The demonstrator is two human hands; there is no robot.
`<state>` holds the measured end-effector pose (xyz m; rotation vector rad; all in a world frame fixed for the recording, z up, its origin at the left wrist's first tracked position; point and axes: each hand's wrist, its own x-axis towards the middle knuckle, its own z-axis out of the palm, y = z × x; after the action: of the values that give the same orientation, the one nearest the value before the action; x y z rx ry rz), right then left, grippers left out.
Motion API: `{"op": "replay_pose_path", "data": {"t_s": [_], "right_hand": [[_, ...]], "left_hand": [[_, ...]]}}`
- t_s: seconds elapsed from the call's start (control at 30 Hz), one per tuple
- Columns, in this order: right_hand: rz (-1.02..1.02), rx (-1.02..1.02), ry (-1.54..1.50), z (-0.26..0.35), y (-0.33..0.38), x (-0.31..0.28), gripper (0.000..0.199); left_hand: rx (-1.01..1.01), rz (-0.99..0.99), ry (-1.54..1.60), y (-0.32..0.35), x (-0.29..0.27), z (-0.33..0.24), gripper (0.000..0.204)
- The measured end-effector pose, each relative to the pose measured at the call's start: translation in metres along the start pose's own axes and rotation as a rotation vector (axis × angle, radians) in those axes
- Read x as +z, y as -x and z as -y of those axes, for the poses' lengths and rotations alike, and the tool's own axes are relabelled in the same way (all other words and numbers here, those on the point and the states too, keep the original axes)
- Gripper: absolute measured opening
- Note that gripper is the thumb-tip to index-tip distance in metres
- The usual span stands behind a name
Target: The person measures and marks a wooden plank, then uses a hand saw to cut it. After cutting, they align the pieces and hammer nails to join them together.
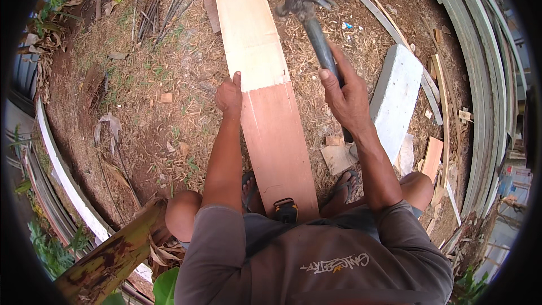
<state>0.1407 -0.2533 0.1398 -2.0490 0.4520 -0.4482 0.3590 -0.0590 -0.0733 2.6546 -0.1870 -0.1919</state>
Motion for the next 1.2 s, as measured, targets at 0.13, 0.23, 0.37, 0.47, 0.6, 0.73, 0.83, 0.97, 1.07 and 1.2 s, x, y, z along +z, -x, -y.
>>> {"op": "replay_pose_path", "data": {"t_s": [0.13, 0.23, 0.37, 0.47, 0.6, 0.73, 0.83, 0.97, 1.07, 1.2], "right_hand": [[-0.294, -0.32, -0.202, -0.004, -0.008, 0.006, 0.065], [-0.116, -0.252, 0.158, -0.048, 0.001, 0.025, 0.067], [0.176, 0.154, 0.571, -0.071, 0.015, 0.023, 0.059], [0.038, 0.126, 0.174, -0.026, 0.009, -0.004, 0.057], [-0.352, -0.34, -0.352, 0.027, -0.02, -0.011, 0.052], [-0.311, -0.347, -0.358, -0.02, -0.004, 0.035, 0.048], [0.379, 0.463, 0.606, -0.066, 0.019, 0.039, 0.041], [0.105, 0.203, 0.286, -0.041, 0.012, 0.006, 0.047], [-0.182, -0.198, -0.267, 0.012, -0.006, -0.014, 0.051], [-0.539, -0.694, -0.517, -0.006, -0.02, 0.017, 0.053]], "left_hand": [[0.009, 0.019, 0.013, -0.001, 0.0, 0.003, 0.066], [-0.01, 0.047, 0.016, -0.001, -0.005, -0.001, 0.065], [0.025, -0.014, 0.063, -0.002, -0.008, -0.006, 0.064], [0.019, 0.002, 0.077, 0.001, -0.004, 0.0, 0.064], [0.02, 0.005, 0.06, 0.0, 0.004, 0.007, 0.063], [0.007, 0.009, 0.061, -0.001, 0.004, 0.005, 0.064], [0.009, 0.007, 0.079, 0.0, 0.002, 0.002, 0.065], [-0.01, -0.021, 0.055, 0.004, 0.004, 0.003, 0.064], [-0.002, -0.025, 0.061, 0.001, 0.006, 0.005, 0.064], [0.015, -0.024, 0.051, 0.0, 0.006, 0.005, 0.065]]}}
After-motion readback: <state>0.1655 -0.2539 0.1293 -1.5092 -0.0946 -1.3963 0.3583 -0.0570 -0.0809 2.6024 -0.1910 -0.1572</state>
